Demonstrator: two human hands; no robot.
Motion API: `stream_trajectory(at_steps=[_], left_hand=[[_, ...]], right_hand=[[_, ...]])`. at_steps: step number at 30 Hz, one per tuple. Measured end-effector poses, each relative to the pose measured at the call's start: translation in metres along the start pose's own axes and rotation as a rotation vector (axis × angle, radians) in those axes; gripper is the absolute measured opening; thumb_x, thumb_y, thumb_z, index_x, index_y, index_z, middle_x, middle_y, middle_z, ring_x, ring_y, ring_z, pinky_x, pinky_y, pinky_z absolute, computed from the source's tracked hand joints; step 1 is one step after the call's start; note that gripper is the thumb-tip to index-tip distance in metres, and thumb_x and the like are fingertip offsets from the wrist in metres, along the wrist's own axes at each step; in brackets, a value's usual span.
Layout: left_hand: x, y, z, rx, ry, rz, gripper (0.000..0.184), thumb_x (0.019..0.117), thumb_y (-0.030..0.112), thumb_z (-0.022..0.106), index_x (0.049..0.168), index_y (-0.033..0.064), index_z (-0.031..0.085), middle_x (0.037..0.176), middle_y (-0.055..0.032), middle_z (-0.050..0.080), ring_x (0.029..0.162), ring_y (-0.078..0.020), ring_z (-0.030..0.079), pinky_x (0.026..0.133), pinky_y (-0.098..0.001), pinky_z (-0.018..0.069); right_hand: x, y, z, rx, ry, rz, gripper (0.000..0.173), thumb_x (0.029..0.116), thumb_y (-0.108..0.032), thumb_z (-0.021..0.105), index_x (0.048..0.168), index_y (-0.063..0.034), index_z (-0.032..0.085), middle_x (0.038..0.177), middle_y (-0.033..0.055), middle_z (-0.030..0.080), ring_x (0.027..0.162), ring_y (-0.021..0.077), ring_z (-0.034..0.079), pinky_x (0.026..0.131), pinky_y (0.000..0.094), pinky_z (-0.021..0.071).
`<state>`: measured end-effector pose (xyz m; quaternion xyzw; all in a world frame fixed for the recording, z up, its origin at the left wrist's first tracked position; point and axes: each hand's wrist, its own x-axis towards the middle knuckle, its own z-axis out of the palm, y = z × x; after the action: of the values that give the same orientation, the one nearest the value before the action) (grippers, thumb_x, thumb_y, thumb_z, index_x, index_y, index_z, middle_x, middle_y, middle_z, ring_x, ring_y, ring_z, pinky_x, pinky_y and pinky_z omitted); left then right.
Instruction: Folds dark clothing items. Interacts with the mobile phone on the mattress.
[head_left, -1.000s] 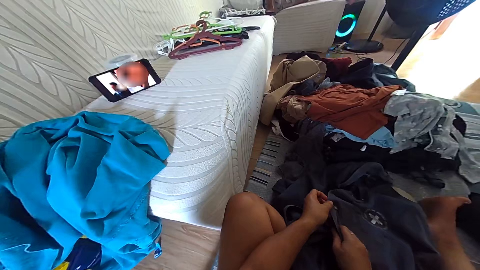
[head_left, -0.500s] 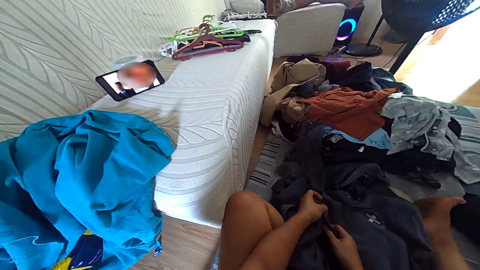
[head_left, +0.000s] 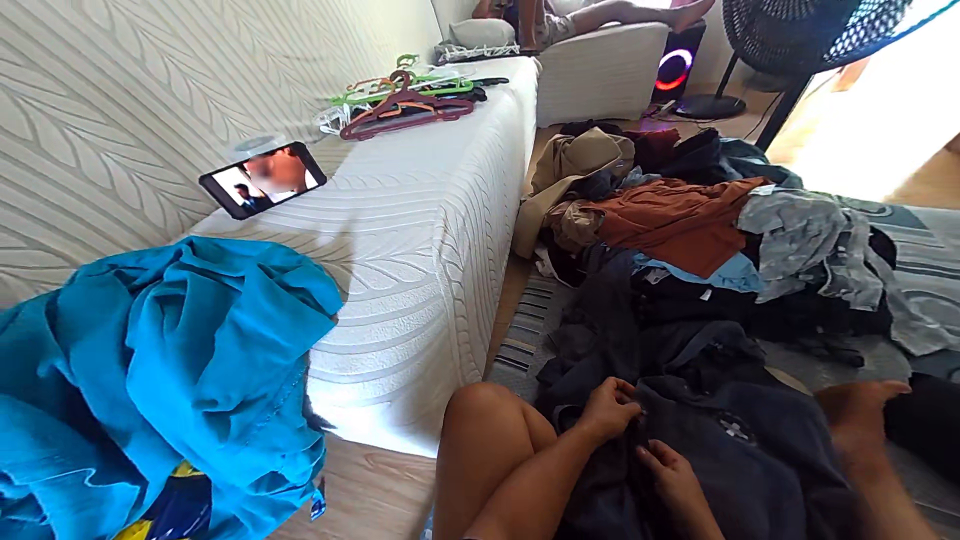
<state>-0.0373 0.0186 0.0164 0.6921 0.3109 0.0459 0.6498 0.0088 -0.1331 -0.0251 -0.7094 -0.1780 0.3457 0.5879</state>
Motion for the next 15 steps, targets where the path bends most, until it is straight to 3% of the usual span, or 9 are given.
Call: stream_trajectory(at_steps=[3, 7, 9, 12, 15], left_hand=[[-0.009, 0.013, -0.004, 0.383, -0.094, -0.005, 0.049, 0.1028, 0.010, 0.054, 0.150, 0.0006, 0.044, 0.130, -0.0219, 0.066, 0.120, -0.0330, 0.066, 0.105, -0.0507, 0.0508], [-0.030, 0.033, 0.000, 0.891, -0.207, -0.085, 0.041, 0.1026, 0.016, 0.057, 0.140, 0.0013, 0.055, 0.134, -0.0241, 0.061, 0.128, -0.0402, 0.059, 0.103, -0.0602, 0.0483], [-0.041, 0.042, 0.003, 1.005, -0.227, -0.102, 0.038, 0.1011, 0.016, 0.059, 0.136, 0.0002, 0.059, 0.136, -0.0248, 0.060, 0.128, -0.0417, 0.057, 0.101, -0.0602, 0.0485], [-0.059, 0.051, -0.003, 1.056, -0.107, -0.021, 0.038, 0.0980, 0.014, 0.062, 0.133, -0.0003, 0.062, 0.138, -0.0252, 0.058, 0.129, -0.0429, 0.057, 0.102, -0.0602, 0.0486], [-0.073, 0.017, -0.022, 1.061, -0.069, 0.006, 0.035, 0.1003, 0.020, 0.063, 0.130, 0.0010, 0.066, 0.137, -0.0241, 0.061, 0.130, -0.0423, 0.056, 0.107, -0.0605, 0.0448]], right_hand=[[0.007, 0.013, 0.003, -0.028, 0.077, 0.005, 0.012, 0.1001, -0.002, 0.059, 0.106, 0.0068, 0.065, 0.085, 0.0082, 0.065, 0.077, 0.0080, 0.061, 0.075, 0.0280, 0.0526], [0.010, 0.010, -0.001, -0.015, 0.148, 0.018, 0.015, 0.1021, -0.008, 0.061, 0.099, 0.0054, 0.065, 0.079, 0.0035, 0.062, 0.072, 0.0032, 0.056, 0.072, 0.0237, 0.0483], [0.013, 0.006, -0.002, -0.022, 0.144, 0.031, 0.018, 0.1028, -0.011, 0.061, 0.101, 0.0065, 0.065, 0.082, 0.0061, 0.063, 0.074, 0.0058, 0.056, 0.074, 0.0267, 0.0480], [0.013, -0.014, -0.004, -0.087, 0.060, 0.065, 0.023, 0.1036, -0.013, 0.060, 0.107, 0.0083, 0.066, 0.094, 0.0128, 0.065, 0.084, 0.0125, 0.058, 0.082, 0.0339, 0.0491], [0.004, -0.028, -0.022, -0.176, -0.097, 0.183, 0.025, 0.1029, -0.015, 0.062, 0.114, 0.0066, 0.066, 0.106, 0.0169, 0.068, 0.094, 0.0173, 0.063, 0.089, 0.0379, 0.0519]])
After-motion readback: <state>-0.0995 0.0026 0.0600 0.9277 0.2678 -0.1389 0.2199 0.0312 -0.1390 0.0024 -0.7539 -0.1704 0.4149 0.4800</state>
